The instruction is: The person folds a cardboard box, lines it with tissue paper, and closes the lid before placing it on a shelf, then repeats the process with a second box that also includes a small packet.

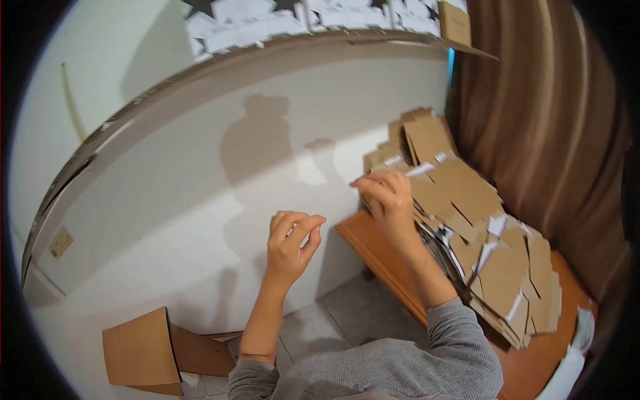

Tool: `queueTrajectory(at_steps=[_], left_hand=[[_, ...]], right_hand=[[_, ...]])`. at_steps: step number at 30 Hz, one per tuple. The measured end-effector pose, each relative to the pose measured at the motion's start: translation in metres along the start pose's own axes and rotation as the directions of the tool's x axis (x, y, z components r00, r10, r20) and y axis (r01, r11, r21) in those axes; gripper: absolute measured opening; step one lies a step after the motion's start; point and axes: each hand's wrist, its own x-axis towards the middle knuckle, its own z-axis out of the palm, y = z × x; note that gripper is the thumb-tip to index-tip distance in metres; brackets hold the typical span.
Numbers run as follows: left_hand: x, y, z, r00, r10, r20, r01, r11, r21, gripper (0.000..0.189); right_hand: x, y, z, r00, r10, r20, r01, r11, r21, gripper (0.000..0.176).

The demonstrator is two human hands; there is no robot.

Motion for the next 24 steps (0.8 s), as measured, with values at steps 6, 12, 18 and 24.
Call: queueTrajectory(at_steps=[6, 12, 18, 24], left_hand=[[-0.106, 0.013, 0.061, 0.898, -0.275, 0.342, 0.355, 0.914, -0.197, 0.009], [-0.157, 0.073, 0.095, 0.742, -0.269, 0.614, 0.562, 0.749, -0.351, 0.008], [-0.174, 0.156, 0.139, 0.698, -0.118, 0.706, 0.555, 0.712, -0.429, 0.008], [-0.213, 0.26, 0.18, 0.604, 0.139, 0.785, 0.576, 0.603, -0.551, 0.009]], right_hand=[[-0.139, 0.027, -0.038, 0.94, 0.327, 0.1, -0.317, 0.943, -0.105, 0.028], [-0.228, 0.019, -0.132, 0.754, 0.652, 0.08, -0.616, 0.745, -0.256, 0.013], [-0.278, -0.013, -0.237, 0.749, 0.653, -0.11, -0.637, 0.665, -0.39, 0.011], [-0.327, -0.058, -0.343, 0.619, 0.767, -0.168, -0.713, 0.459, -0.531, 0.012]])
